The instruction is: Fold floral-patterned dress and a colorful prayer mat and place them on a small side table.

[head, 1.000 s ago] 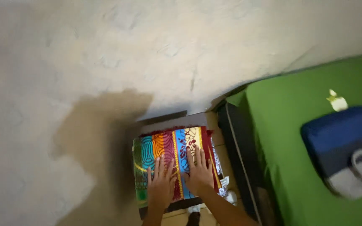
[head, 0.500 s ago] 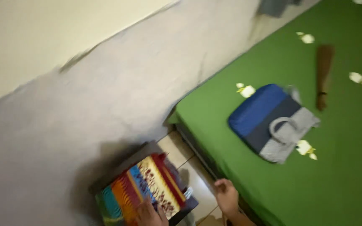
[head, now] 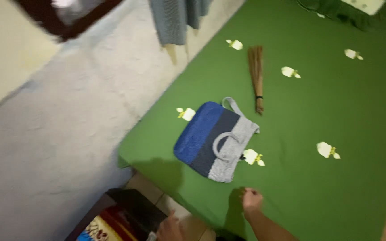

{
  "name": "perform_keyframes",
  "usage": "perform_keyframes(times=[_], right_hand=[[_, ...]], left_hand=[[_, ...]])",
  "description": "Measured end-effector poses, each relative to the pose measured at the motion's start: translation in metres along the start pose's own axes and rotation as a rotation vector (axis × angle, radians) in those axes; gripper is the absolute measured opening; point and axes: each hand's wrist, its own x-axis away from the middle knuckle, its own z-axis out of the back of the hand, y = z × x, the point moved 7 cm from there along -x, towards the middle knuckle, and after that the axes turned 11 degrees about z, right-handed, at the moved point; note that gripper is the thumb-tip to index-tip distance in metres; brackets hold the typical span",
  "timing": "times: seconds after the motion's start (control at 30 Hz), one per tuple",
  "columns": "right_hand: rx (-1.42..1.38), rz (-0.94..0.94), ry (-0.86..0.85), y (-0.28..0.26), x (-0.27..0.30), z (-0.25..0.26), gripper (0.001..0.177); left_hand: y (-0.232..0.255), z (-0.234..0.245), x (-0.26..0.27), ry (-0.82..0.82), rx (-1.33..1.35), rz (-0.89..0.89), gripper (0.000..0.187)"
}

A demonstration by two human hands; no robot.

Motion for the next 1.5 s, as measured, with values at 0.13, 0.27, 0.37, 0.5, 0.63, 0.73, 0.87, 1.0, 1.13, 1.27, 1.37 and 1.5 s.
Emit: perform_keyframes(times=[0.13,0.27,0.37,0.5,0.63,0.73,0.87,1.0,1.13,1.27,1.37,1.5], right_hand=[[-0.1,-0.054,-0.16,-0.033,-0.023,-0.005,0.02],[-0.211,0.085,-0.245,-0.058,-0.049,0.008,0.023],[-0.264,0.037,-0.215,-0.064,-0.051,0.017,0.017],[-0.202,-0.049,-0.204,-0.045,-0.046,0.026,0.018],[-0.37,-0.026,-0.261,-0.017,-0.043,0.013,0.017],[-0.283,-0.078,-0.302,-0.035,-0.028,0.004,0.016],[-0.206,-0.02,-0.408,-0.074,-0.028,-0.008,0.024],[0.117,0.405,-0.383,-0.106,-0.052,-0.019,0.031],[0.408,0.609,-0.342,-0.198,-0.029,-0.01,0.069],[0.447,0.546,-0.276,-0.259,-0.009,-0.008,0.119],[0.638,0.836,-0.107,-0.302,-0.001,-0.004,0.133],[0.88,1.137,-0.047,-0.332,-0.006,-0.012,0.1]], left_hand=[[0.188,0.077,-0.039,-0.038,0.035,-0.096,0.064],[0.295,0.077,-0.051,-0.101,0.177,-0.326,0.079],[0.352,0.104,-0.066,-0.254,-0.048,-0.269,0.102],[0.348,0.084,-0.085,-0.229,-0.155,-0.242,0.099],[0.346,0.077,-0.091,-0.101,-0.07,-0.316,0.079],[0.345,0.063,-0.104,-0.093,-0.046,-0.36,0.069],[0.35,0.106,-0.102,-0.062,0.027,-0.376,0.06],[0.353,0.173,-0.096,0.035,0.299,-0.417,0.048],[0.358,0.235,-0.093,0.032,0.606,-0.37,0.036],[0.34,0.248,-0.102,-0.01,0.78,-0.336,0.033],[0.302,0.237,-0.119,-0.053,0.967,-0.211,0.028],[0.271,0.244,-0.128,0.053,0.94,-0.195,0.013]])
